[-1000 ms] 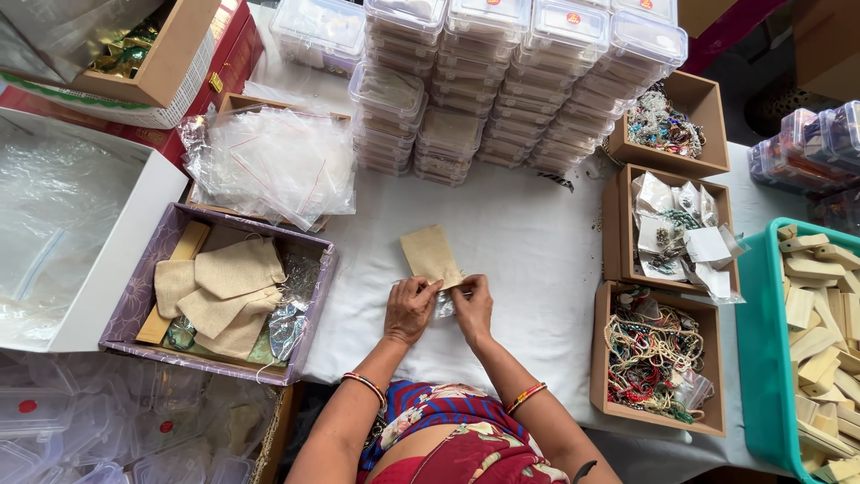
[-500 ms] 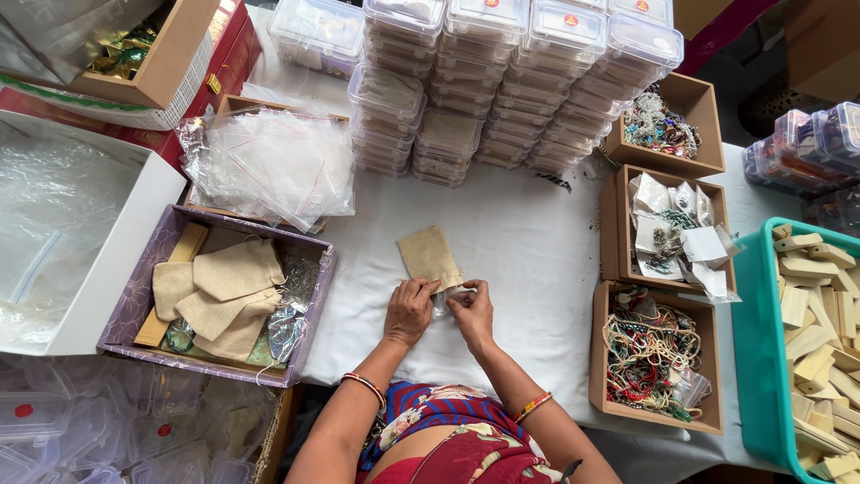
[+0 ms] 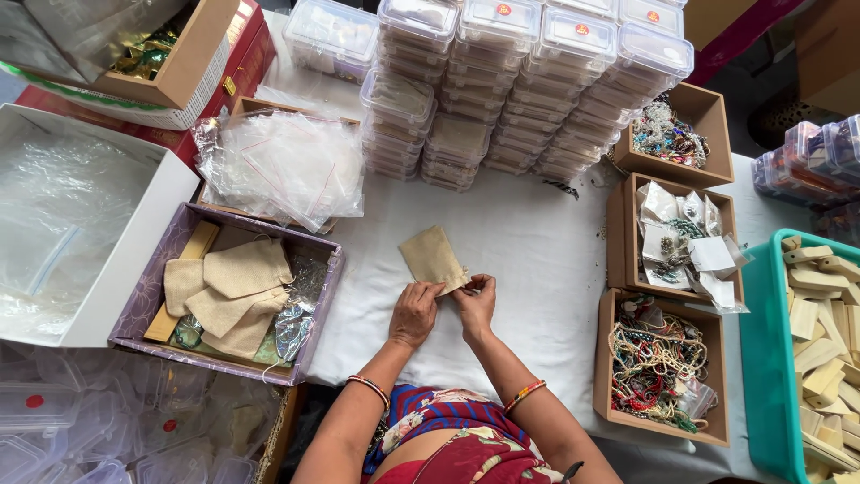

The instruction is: The person straightens a green beaded necklace on a white table, places it into a small plastic bag, and then puts the bag into a beige fabric pouch. They fold the pouch closed and place it into a clear plastic container. The person then picks up a blue beaded necklace, straightens it, and places it into a plastic bag.

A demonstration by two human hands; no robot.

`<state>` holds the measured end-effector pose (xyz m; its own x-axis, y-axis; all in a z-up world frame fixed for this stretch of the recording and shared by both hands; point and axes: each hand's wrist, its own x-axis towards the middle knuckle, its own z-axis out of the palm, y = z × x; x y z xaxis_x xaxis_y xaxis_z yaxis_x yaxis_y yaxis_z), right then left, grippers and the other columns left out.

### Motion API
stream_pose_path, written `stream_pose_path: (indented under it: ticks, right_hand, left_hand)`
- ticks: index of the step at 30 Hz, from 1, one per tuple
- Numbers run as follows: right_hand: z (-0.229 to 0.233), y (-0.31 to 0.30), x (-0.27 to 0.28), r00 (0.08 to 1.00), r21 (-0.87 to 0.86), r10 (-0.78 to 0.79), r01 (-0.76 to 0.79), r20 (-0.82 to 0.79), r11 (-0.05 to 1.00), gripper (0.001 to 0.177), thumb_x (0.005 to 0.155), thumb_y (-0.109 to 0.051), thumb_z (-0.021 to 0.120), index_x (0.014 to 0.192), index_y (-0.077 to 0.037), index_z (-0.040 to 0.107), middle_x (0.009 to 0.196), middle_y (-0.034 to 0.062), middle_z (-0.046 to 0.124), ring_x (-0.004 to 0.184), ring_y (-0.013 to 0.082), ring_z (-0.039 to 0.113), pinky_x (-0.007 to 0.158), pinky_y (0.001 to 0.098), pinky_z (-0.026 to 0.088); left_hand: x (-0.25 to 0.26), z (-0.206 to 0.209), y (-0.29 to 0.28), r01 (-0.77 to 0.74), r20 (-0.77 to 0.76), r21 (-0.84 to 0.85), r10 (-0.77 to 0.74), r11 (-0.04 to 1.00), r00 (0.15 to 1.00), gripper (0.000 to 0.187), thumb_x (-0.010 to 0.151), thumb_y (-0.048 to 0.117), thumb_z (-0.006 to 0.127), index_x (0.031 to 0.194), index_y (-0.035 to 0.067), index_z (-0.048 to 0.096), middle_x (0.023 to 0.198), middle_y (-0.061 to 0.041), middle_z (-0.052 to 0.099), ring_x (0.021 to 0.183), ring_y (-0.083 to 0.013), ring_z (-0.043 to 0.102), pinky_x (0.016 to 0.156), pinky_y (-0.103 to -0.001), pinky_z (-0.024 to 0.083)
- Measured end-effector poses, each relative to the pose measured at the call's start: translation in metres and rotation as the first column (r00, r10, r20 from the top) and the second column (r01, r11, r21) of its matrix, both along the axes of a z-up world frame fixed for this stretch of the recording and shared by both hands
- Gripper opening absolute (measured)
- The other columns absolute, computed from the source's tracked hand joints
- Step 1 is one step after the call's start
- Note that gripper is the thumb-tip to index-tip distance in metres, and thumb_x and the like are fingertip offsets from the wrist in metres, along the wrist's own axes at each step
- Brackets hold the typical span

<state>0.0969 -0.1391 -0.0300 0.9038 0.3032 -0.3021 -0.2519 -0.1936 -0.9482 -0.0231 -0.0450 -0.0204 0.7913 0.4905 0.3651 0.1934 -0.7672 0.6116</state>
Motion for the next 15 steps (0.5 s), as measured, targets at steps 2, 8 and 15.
stream_pose_path:
  ticks: [2, 8, 15]
  right_hand:
    - [-0.001, 0.0, -0.001, 1.0, -0.013, 0.001, -0.001, 0.013, 1.0, 0.056, 0.076, 0.0, 0.082, 0.119, -0.004, 0.046, 0.111, 0.0097, 0.055, 0.096, 0.0171, 0.063, 0.081, 0.0298, 0.058]
    - [0.042, -0.004, -0.013, 0.882, -0.286, 0.272, -0.166, 0.385, 0.944, 0.053, 0.076, 0.0, 0.08, 0.122, -0.006, 0.054, 0.124, 0.0113, 0.049, 0.099, 0.022, 0.061, 0.082, 0.0347, 0.059]
    - [0.025, 0.008, 0.009, 0.569, -0.624, 0.56, -0.1, 0.603, 0.775, 0.037, 0.069, -0.006, 0.079, 0.103, -0.011, 0.067, 0.105, 0.0026, 0.063, 0.103, 0.0249, 0.059, 0.094, 0.0407, 0.042]
  left_hand:
    - [0.0, 0.0, -0.001, -0.002, 0.0, -0.005, 0.002, 1.0, 1.0, 0.039, 0.087, 0.003, 0.065, 0.125, 0.011, 0.068, 0.109, -0.006, 0.063, 0.104, -0.0262, 0.061, 0.096, -0.039, 0.052]
    - [-0.001, 0.006, 0.002, -0.014, 0.007, -0.025, 0.014, 1.0, 1.0, 0.039, 0.086, 0.003, 0.066, 0.124, 0.012, 0.068, 0.108, -0.006, 0.062, 0.104, -0.0267, 0.06, 0.095, -0.04, 0.05]
    - [0.0, 0.0, -0.001, -0.031, -0.02, -0.024, 0.03, 0.999, 0.999, 0.048, 0.082, -0.001, 0.066, 0.128, 0.013, 0.066, 0.112, -0.006, 0.059, 0.105, -0.0267, 0.059, 0.096, -0.039, 0.05]
